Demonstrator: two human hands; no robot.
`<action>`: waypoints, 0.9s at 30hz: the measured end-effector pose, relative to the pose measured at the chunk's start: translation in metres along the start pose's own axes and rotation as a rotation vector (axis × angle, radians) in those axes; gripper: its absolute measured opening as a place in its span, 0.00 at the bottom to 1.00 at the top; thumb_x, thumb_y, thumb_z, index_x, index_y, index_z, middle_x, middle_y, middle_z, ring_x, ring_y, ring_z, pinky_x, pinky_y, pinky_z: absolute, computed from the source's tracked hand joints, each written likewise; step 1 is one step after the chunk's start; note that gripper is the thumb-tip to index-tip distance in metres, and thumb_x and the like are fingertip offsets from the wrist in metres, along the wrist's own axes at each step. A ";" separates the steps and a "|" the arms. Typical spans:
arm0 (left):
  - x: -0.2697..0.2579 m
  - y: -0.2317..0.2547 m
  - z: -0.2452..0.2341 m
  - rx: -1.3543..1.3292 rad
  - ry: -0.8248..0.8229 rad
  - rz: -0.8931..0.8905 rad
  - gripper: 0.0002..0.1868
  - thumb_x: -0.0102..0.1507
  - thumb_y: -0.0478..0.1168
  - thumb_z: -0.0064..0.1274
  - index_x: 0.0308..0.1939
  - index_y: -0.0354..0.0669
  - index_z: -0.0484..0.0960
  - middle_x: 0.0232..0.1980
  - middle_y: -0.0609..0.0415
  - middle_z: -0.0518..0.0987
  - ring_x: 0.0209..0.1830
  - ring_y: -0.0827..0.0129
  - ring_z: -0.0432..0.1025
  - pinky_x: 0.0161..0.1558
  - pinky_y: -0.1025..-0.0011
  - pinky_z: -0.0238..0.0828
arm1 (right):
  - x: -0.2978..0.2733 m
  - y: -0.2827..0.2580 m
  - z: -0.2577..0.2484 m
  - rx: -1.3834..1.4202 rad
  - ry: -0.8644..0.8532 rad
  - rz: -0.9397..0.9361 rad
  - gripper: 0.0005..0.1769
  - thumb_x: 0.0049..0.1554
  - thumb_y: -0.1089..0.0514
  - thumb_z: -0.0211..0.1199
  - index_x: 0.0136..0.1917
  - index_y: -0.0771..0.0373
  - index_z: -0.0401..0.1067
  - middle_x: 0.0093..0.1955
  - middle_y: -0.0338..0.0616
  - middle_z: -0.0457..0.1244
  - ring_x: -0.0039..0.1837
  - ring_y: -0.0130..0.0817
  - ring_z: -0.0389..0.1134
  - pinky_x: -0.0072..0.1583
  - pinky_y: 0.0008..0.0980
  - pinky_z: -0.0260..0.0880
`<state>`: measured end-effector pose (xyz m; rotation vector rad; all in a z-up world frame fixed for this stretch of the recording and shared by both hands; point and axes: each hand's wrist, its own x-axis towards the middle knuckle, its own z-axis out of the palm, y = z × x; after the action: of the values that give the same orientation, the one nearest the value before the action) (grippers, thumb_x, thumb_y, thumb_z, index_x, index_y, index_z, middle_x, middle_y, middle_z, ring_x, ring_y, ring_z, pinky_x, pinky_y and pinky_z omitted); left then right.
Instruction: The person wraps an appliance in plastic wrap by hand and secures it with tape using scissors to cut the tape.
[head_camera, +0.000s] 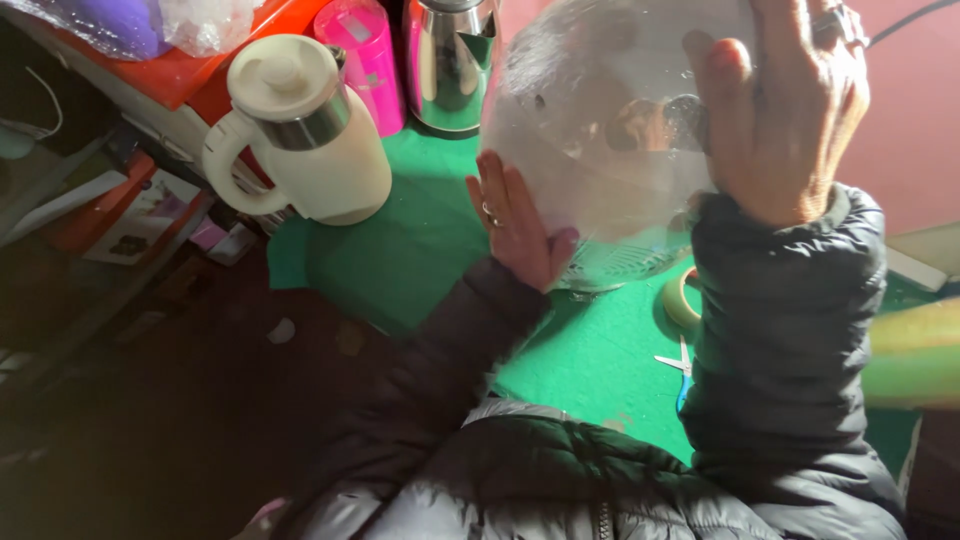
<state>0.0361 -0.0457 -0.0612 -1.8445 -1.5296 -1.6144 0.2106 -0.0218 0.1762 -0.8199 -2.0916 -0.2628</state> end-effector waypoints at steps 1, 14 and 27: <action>-0.005 0.001 0.001 -0.006 -0.002 0.004 0.51 0.70 0.64 0.39 0.79 0.22 0.44 0.81 0.20 0.44 0.85 0.29 0.38 0.83 0.33 0.30 | -0.002 -0.001 0.001 -0.006 0.003 0.004 0.20 0.76 0.49 0.49 0.70 0.68 0.66 0.62 0.59 0.63 0.61 0.61 0.62 0.64 0.51 0.61; -0.022 0.004 -0.054 -0.194 -0.187 0.098 0.55 0.67 0.73 0.44 0.77 0.26 0.55 0.81 0.25 0.50 0.83 0.30 0.48 0.81 0.40 0.46 | -0.045 0.007 0.022 -0.065 0.181 0.082 0.30 0.70 0.53 0.57 0.79 0.69 0.60 0.78 0.60 0.56 0.79 0.59 0.56 0.80 0.50 0.53; 0.174 0.034 -0.064 -0.048 -0.173 0.352 0.47 0.71 0.72 0.53 0.80 0.42 0.61 0.81 0.42 0.58 0.84 0.42 0.48 0.81 0.47 0.46 | -0.183 0.023 0.090 -0.172 0.093 0.040 0.55 0.55 0.46 0.74 0.81 0.72 0.47 0.87 0.63 0.28 0.86 0.70 0.28 0.82 0.68 0.29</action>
<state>-0.0020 -0.0156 0.1214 -2.1807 -1.1476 -1.3701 0.2444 -0.0476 -0.0244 -0.9319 -1.9833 -0.4552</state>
